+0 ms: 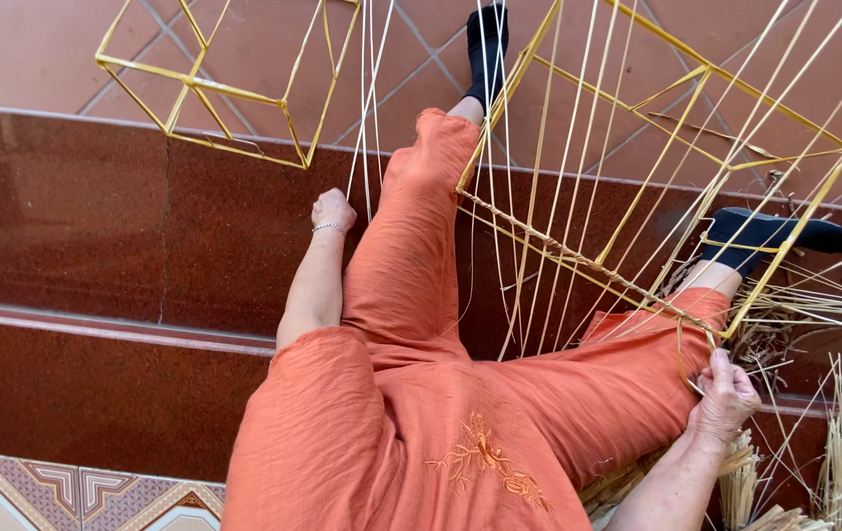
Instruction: The person sits on the floor and weaves thin dried palm leaves around a yellow metal hexagonal frame. They thread the leaves through the frame, tie them at the center, and use scissors to trim excess material.
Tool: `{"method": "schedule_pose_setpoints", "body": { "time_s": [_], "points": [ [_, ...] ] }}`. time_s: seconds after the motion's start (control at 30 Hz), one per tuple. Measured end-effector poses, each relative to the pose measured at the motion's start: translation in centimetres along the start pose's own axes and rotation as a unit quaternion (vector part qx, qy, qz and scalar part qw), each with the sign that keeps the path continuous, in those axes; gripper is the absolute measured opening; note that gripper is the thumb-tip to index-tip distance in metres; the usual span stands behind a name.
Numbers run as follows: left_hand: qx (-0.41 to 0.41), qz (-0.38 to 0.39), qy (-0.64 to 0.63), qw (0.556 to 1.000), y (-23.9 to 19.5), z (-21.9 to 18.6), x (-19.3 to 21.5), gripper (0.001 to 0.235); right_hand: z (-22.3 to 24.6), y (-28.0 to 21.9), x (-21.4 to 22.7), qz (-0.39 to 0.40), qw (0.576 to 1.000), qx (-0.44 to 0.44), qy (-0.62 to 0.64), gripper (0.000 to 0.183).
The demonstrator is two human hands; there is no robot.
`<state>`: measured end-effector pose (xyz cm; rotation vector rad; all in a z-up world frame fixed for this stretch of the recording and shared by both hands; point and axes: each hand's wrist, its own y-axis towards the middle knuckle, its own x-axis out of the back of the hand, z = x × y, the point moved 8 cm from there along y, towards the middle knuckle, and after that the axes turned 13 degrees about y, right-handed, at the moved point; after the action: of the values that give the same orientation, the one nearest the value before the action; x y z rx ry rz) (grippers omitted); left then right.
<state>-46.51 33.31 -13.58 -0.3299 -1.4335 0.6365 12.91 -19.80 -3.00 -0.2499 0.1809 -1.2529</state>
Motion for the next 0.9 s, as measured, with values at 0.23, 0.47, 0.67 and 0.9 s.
{"method": "schedule_pose_setpoints", "body": {
  "time_s": [0.23, 0.47, 0.67, 0.9],
  "points": [
    [-0.16, -0.113, -0.091, 0.976, -3.2, -0.5, 6.1, 0.015, 0.1, -0.4, 0.2, 0.022, 1.0, 0.02, 0.008, 0.027],
    [-0.414, -0.336, -0.236, 0.812, -18.4, -3.8, 23.5, 0.013, -0.5, -0.2, 0.1, 0.035, 0.999, 0.029, 0.0, 0.02],
    [-0.607, -0.179, -0.396, 0.665, -34.9, -13.6, 28.9, 0.02, 0.1, -1.5, -1.0, 0.038, 0.997, 0.028, 0.055, 0.012],
    [-0.78, -0.022, -0.373, 0.502, -48.6, -29.7, 23.7, 0.018, 3.4, -3.5, -2.5, 0.029, 0.998, 0.051, -0.017, 0.013]
  ]
}}
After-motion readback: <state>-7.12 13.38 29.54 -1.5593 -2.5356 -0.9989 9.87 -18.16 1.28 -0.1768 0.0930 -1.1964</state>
